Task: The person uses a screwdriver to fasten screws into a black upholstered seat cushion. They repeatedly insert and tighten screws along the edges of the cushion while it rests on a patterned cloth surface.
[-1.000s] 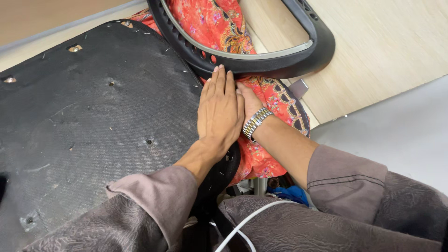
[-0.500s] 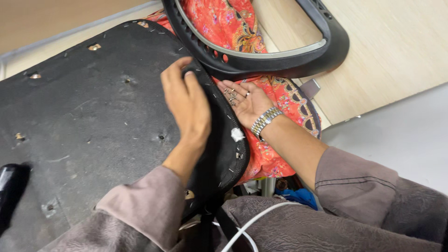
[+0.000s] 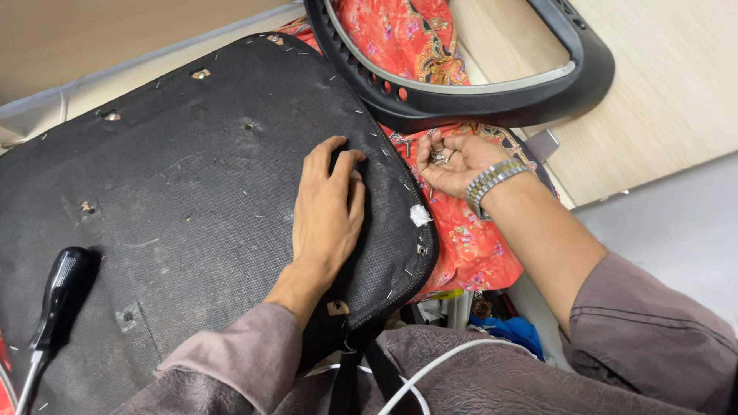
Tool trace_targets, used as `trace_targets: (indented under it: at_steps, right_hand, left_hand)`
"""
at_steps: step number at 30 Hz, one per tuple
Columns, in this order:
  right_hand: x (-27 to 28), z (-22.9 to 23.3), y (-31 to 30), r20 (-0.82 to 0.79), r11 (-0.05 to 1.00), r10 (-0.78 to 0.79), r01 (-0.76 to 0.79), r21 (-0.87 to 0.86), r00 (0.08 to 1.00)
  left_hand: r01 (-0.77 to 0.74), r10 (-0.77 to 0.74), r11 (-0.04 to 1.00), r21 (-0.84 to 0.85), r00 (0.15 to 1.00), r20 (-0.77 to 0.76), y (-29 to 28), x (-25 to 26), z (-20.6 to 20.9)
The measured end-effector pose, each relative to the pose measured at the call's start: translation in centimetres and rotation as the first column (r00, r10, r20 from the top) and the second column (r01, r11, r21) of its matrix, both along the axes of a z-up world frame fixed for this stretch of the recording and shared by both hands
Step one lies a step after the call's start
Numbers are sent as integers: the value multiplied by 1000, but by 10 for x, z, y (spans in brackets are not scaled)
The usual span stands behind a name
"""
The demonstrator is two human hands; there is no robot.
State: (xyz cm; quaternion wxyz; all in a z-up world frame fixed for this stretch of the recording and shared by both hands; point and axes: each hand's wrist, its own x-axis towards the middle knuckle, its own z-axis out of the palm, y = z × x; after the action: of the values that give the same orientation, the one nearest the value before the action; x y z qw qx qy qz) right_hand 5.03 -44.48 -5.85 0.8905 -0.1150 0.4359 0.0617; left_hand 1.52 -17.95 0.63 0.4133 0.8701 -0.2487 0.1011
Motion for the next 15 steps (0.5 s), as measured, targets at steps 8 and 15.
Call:
trace_targets:
  at_steps: [8, 15]
  right_hand:
    - [6, 1, 20, -443, 153, 621, -654, -741, 647]
    - [62, 62, 23, -483, -148, 785, -638, -755, 389]
  left_hand:
    - [36, -36, 999, -2, 999, 35, 9, -2, -3]
    - [58, -64, 996, 64, 993, 99, 35, -19, -2]
